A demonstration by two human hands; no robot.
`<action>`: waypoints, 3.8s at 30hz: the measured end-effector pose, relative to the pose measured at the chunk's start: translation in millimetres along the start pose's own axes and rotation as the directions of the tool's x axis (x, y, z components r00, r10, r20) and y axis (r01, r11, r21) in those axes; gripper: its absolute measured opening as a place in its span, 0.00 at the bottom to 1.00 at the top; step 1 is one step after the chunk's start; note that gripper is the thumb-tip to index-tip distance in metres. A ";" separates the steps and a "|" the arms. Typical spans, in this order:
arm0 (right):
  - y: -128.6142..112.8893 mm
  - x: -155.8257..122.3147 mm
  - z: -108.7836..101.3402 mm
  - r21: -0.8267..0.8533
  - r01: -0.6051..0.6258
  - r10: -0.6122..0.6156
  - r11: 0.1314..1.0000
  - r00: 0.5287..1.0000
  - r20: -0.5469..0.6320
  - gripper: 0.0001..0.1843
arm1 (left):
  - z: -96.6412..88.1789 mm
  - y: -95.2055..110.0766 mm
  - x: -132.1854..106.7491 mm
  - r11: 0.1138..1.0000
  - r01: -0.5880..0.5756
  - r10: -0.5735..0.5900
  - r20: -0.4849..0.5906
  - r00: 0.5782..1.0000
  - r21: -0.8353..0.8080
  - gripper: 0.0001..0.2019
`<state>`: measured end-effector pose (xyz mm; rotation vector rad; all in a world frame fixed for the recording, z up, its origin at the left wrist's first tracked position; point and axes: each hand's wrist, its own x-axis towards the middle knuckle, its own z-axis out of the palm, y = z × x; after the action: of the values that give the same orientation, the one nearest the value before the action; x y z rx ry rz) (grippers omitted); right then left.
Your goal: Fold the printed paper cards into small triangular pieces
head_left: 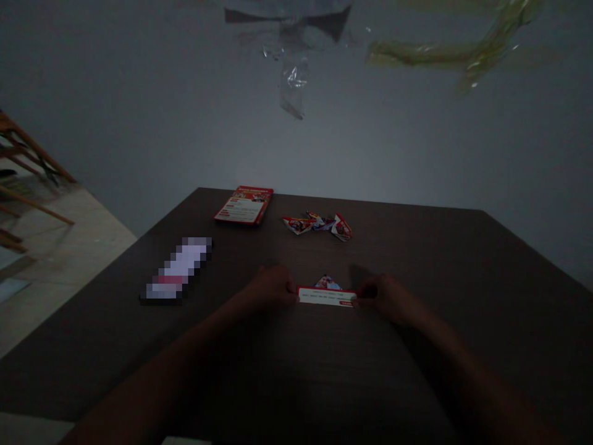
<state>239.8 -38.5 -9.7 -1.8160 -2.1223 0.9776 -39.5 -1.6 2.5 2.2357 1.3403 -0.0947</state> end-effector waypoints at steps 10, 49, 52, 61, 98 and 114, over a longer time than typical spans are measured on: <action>4.2 13.2 6.0 0.069 -0.008 0.019 0.998 0.986 -0.166 0.14 | -3.9 -4.5 11.2 0.999 0.038 -0.044 -0.178 0.983 -0.038 0.10; -11.0 31.8 20.5 -0.092 0.285 -0.297 0.954 0.865 -0.405 0.05 | 20.9 -8.6 28.7 0.921 -0.362 0.384 -0.492 0.781 0.143 0.13; -10.9 31.8 21.4 -0.021 0.308 -0.290 0.951 0.869 -0.401 0.04 | 21.1 -4.3 26.8 0.915 -0.367 0.401 -0.487 0.776 0.168 0.12; -5.7 29.8 26.0 0.471 0.333 -0.103 0.817 0.887 -0.449 0.11 | 20.3 15.7 17.6 0.899 -0.353 0.436 -0.446 0.782 0.260 0.16; -44.8 11.2 50.7 0.952 0.304 0.069 0.039 0.950 -0.306 0.32 | 33.6 52.2 2.5 0.881 -0.473 0.403 -0.520 0.753 -0.003 0.15; -39.5 8.2 52.7 0.875 0.401 -0.040 0.272 0.913 -0.406 0.35 | 33.4 45.9 7.3 0.768 -0.517 0.293 -0.511 0.808 -0.377 0.12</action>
<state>177.7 -51.1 -29.4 -0.8736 -1.0208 1.3283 9.5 -28.5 -10.1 2.0818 0.8693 0.8615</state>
